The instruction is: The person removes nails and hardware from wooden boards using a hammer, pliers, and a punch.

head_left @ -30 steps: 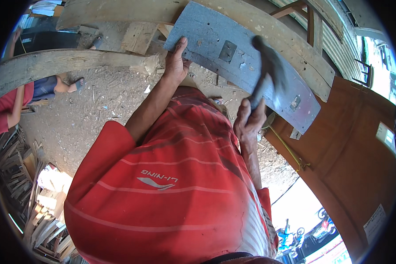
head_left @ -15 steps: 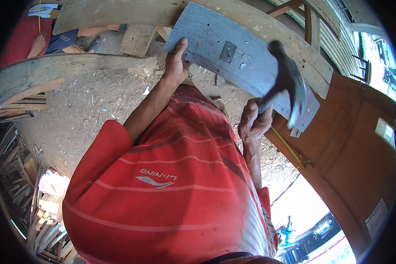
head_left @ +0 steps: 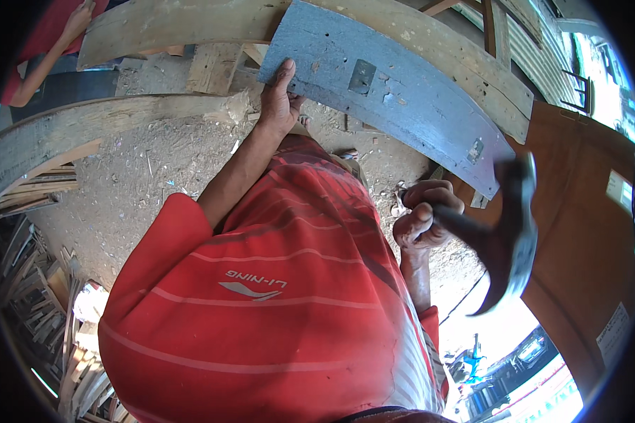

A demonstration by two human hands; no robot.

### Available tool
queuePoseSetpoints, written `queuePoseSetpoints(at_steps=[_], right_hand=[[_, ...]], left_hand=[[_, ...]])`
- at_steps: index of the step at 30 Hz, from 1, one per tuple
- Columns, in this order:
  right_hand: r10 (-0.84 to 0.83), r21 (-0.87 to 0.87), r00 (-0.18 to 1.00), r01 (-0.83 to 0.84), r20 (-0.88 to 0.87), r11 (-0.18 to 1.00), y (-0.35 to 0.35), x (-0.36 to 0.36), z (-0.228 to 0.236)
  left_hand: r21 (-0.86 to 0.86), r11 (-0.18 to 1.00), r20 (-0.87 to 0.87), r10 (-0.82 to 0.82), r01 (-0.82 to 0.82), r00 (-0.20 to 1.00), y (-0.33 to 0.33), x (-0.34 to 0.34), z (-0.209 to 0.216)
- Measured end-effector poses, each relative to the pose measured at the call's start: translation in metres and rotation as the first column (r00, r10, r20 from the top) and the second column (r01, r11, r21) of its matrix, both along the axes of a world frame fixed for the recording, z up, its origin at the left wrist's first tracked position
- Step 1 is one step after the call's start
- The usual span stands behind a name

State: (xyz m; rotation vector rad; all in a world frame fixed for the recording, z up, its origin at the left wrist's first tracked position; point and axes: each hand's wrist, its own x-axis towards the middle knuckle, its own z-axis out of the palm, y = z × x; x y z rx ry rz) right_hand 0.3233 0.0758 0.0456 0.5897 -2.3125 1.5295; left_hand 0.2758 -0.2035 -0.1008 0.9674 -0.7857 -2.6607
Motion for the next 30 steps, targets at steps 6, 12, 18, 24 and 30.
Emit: queuePoseSetpoints(at_steps=[6,12,18,24,30], right_hand=[[-0.27,0.654,0.818,-0.163,0.508,0.738,-0.005,-0.017,-0.046],[-0.037,-0.09,0.928,0.075,0.371,0.993,-0.012,0.007,0.008],[-0.065,0.042,0.962,0.056,0.265,0.998,-0.007,0.003,-0.045],[-0.281,0.327,0.824,0.124,0.493,0.937,-0.027,0.0,-0.015],[-0.07,-0.363,0.997,0.072,0.019,0.929,-0.033,-0.007,-0.015]], left_hand=[[-0.013,1.0,-0.036,0.011,-0.011,0.999,0.002,-0.006,-0.002],[0.003,1.0,0.033,0.02,-0.02,0.999,0.002,-0.001,-0.002],[0.004,1.0,-0.017,0.009,-0.009,1.0,0.0,-0.005,-0.003],[0.0,1.0,-0.073,-0.019,0.019,0.997,0.003,0.002,-0.001],[0.016,1.0,-0.024,-0.023,0.023,0.999,-0.001,-0.002,-0.001]])
